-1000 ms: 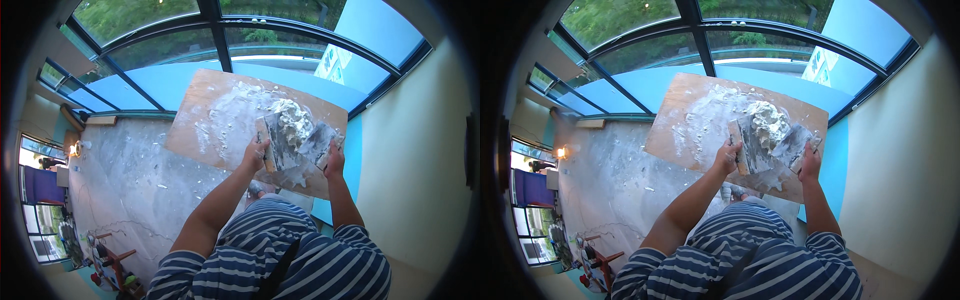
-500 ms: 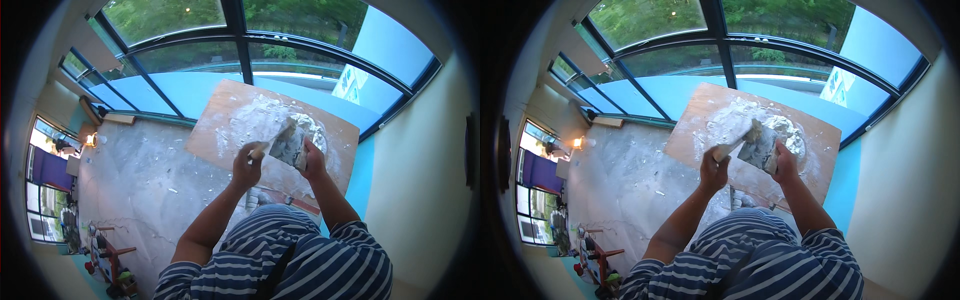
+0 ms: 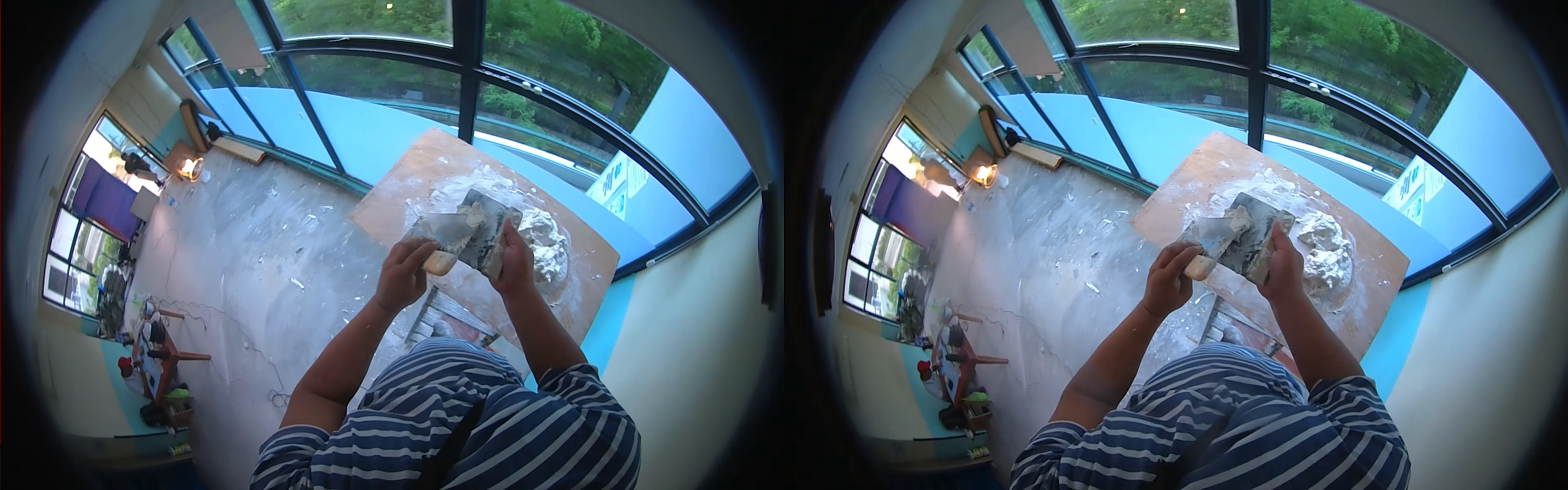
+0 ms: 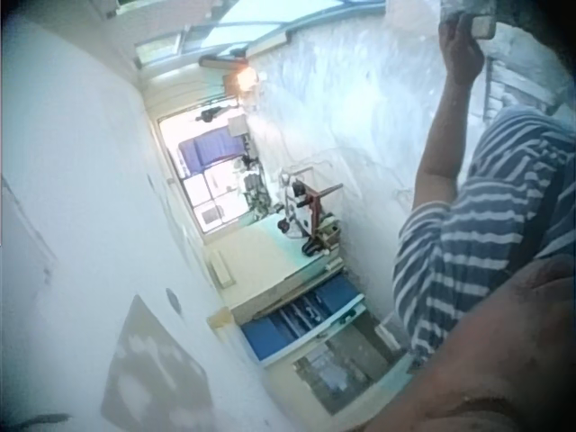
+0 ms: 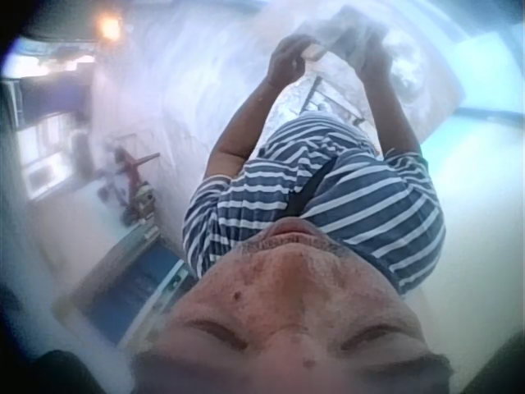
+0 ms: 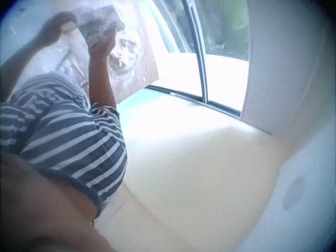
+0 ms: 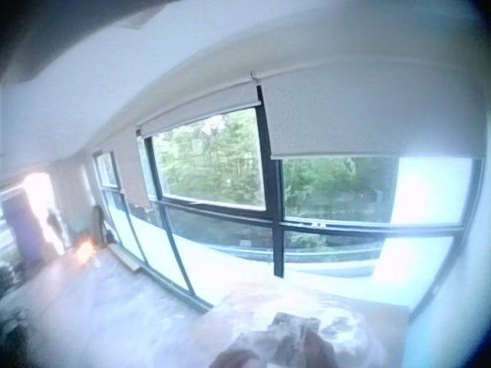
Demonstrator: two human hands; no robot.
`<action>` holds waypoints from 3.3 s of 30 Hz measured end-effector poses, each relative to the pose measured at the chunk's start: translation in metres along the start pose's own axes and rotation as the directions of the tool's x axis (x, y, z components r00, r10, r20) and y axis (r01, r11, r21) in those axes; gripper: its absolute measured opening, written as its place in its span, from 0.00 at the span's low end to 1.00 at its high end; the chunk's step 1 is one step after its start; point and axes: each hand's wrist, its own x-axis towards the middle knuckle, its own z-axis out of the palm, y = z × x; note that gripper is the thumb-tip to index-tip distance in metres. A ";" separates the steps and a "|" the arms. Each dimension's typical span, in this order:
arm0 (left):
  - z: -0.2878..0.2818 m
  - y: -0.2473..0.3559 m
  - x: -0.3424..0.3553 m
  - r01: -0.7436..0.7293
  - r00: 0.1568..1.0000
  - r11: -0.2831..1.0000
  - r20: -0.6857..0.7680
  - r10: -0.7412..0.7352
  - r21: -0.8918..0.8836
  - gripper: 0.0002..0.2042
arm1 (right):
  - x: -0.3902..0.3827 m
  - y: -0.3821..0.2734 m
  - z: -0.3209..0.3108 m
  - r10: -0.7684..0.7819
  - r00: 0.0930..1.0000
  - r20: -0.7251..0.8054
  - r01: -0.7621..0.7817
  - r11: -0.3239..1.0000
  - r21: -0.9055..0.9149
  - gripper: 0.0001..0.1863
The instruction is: The person scoops plaster onto putty knives and applies the plaster to the ceiling using the putty knives.
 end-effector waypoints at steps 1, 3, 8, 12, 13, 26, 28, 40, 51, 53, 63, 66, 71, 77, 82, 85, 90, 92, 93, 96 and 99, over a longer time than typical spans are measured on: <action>-0.003 -0.001 -0.002 0.015 1.000 1.000 -0.020 -0.015 0.011 0.23 | -0.001 0.003 0.004 -0.004 1.000 0.009 0.004 1.000 -0.011 0.21; -0.012 -0.004 -0.005 0.035 0.998 0.999 -0.053 -0.033 0.033 0.23 | 0.003 0.009 0.010 0.022 0.999 0.035 -0.021 1.000 -0.016 0.21; -0.029 -0.012 -0.028 0.121 0.992 0.990 -0.048 -0.118 0.077 0.23 | 0.008 0.023 0.006 0.090 0.978 0.186 -0.080 0.995 -0.064 0.23; -0.057 -0.016 -0.044 0.129 0.990 0.980 -0.076 -0.118 0.154 0.22 | -0.005 0.019 0.018 0.138 0.952 0.272 -0.127 0.990 -0.055 0.25; -0.066 -0.018 -0.048 0.132 0.990 0.972 -0.066 -0.121 0.195 0.20 | -0.007 0.020 0.021 0.143 0.950 0.277 -0.134 0.990 -0.051 0.25; -0.150 -0.026 -0.073 0.322 0.570 -0.088 0.268 -0.777 -0.942 0.24 | -0.005 0.097 0.059 0.747 0.538 0.390 -0.692 0.656 -0.302 0.24; -0.148 -0.036 -0.087 0.411 0.513 -0.213 0.418 -0.750 -0.887 0.23 | -0.008 0.111 0.063 0.788 0.480 0.385 -0.740 0.600 -0.305 0.24; -0.183 0.007 -0.146 0.643 0.379 0.378 -0.152 -0.913 -0.666 0.23 | -0.006 0.109 0.102 0.661 0.671 0.337 -0.559 0.749 -0.355 0.23; -0.190 0.088 -0.119 0.236 0.960 0.681 -0.274 -0.054 0.693 0.11 | -0.006 0.116 0.124 0.441 0.846 0.299 -0.323 0.871 -0.369 0.23; -0.190 0.087 -0.120 0.233 0.958 0.670 -0.284 -0.034 0.705 0.11 | -0.017 0.118 0.132 0.435 0.849 0.298 -0.304 0.865 -0.398 0.22; -0.192 0.077 -0.131 0.279 0.923 0.651 -0.383 0.019 0.706 0.16 | -0.049 0.126 0.142 0.500 0.746 0.440 -0.292 0.840 -0.458 0.22; -0.192 0.069 -0.137 0.289 0.916 0.669 -0.401 0.014 0.685 0.17 | -0.052 0.127 0.146 0.573 0.681 0.457 -0.355 0.804 -0.478 0.22; -0.195 0.065 -0.129 0.301 0.874 0.711 -0.482 0.062 0.636 0.17 | -0.048 0.138 0.142 0.677 0.606 0.418 -0.495 0.732 -0.468 0.22; -0.226 0.072 -0.114 0.276 0.845 0.695 -0.512 0.153 0.663 0.14 | -0.035 0.155 0.140 0.709 0.587 0.391 -0.529 0.702 -0.477 0.23; -0.293 0.089 -0.074 0.318 0.768 0.649 -0.589 0.250 0.691 0.12 | 0.013 0.156 0.108 0.673 0.572 0.470 -0.507 0.740 -0.442 0.25; -0.371 0.120 -0.035 0.340 0.765 0.423 -0.509 0.395 0.840 0.12 | 0.048 0.149 0.069 0.583 0.634 0.508 -0.428 0.812 -0.398 0.27; -0.519 0.206 0.054 0.386 0.701 0.154 -0.398 0.591 0.910 0.07 | 0.098 0.141 -0.005 0.400 0.828 0.392 -0.186 0.857 -0.481 0.24; -0.566 0.237 0.096 0.456 0.702 0.053 -0.395 0.593 0.888 0.08 | 0.113 0.141 -0.035 0.373 0.853 0.366 -0.165 0.857 -0.488 0.25; -0.588 0.257 0.114 0.455 0.694 -0.005 -0.351 0.629 0.891 0.09 | 0.117 0.141 -0.041 0.343 0.875 0.341 -0.144 0.857 -0.494 0.25; -0.635 0.290 0.165 0.534 0.670 -0.065 -0.375 0.641 0.843 0.14 | 0.113 0.136 -0.048 0.334 0.871 0.360 -0.140 0.872 -0.469 0.25; -0.660 0.310 0.204 0.580 0.673 -0.126 -0.386 0.631 0.805 0.16 | 0.090 0.126 -0.038 0.328 0.842 0.429 -0.155 0.908 -0.389 0.23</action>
